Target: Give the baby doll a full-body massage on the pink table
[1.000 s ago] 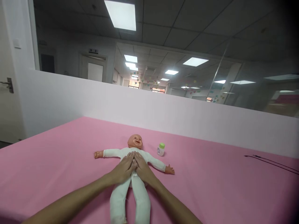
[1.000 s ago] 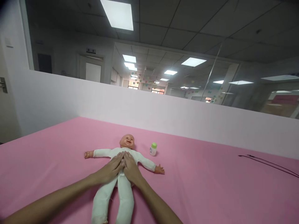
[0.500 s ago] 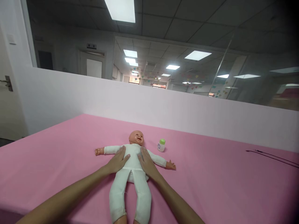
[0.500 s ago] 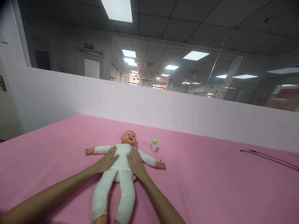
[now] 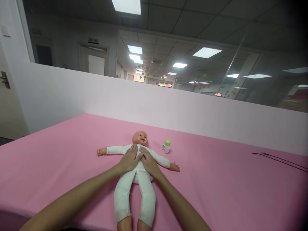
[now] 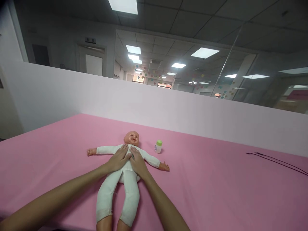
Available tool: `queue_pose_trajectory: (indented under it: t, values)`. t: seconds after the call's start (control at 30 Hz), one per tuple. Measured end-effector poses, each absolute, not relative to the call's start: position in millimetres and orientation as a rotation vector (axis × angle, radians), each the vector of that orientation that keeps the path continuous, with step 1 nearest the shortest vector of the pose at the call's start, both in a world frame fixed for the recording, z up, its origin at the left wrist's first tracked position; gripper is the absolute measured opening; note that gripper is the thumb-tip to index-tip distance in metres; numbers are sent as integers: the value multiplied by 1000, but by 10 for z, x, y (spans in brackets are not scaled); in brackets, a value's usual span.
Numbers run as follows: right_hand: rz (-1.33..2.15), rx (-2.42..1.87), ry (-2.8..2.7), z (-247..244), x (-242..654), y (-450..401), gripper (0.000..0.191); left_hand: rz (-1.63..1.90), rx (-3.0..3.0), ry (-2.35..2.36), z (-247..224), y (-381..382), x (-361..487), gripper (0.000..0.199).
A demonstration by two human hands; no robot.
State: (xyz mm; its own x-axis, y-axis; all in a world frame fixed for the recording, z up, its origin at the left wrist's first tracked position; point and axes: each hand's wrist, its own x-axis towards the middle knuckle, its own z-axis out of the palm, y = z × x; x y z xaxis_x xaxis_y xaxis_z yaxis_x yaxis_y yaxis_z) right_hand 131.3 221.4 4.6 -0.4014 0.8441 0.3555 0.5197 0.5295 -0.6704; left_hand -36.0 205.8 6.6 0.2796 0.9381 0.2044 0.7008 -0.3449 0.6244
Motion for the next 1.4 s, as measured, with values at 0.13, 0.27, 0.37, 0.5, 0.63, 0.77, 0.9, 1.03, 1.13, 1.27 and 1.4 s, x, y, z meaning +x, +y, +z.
queue_pose_trajectory:
  t: [0.13, 0.27, 0.37, 0.5, 0.63, 0.77, 0.9, 1.03, 1.13, 1.27, 1.4]
  values:
    - [614, -1264, -1874, -102, 1380, 2336, 70, 832, 1983, 1548, -117, 2234, -518, 97]
    - [619, -1379, -1952, -127, 1447, 2223, 80, 798, 1940, 1505, -243, 2106, -738, 101]
    - [670, -1449, -2033, -71, 1509, 1991, 83, 700, 1929, 1463, -231, 1852, -862, 102]
    - [758, -1435, -2152, 49, 1519, 1667, 81, 613, 1954, 1382, -87, 1535, -850, 97]
    - [741, -1300, -2285, 180, 1387, 1681, 73, 630, 2188, 1242, 93, 1559, -591, 88]
    - [602, -1217, -2245, 166, 1301, 2034, 64, 701, 2183, 1347, 136, 1894, -400, 90]
    - [539, -1291, -2025, -5, 1384, 2317, 65, 773, 2054, 1472, -35, 2179, -501, 96]
    - [490, -1348, -1917, -128, 1491, 2348, 65, 791, 1946, 1514, -207, 2182, -686, 102]
    - [333, -1386, -1964, -103, 1548, 2295, 58, 704, 1910, 1516, -132, 1957, -774, 102]
    - [77, -1570, -2012, 30, 1732, 2241, 46, 626, 1930, 1490, 139, 1332, -869, 94]
    - [-45, -1837, -2021, 163, 2048, 2203, 45, 758, 1935, 1314, 134, 525, -992, 75]
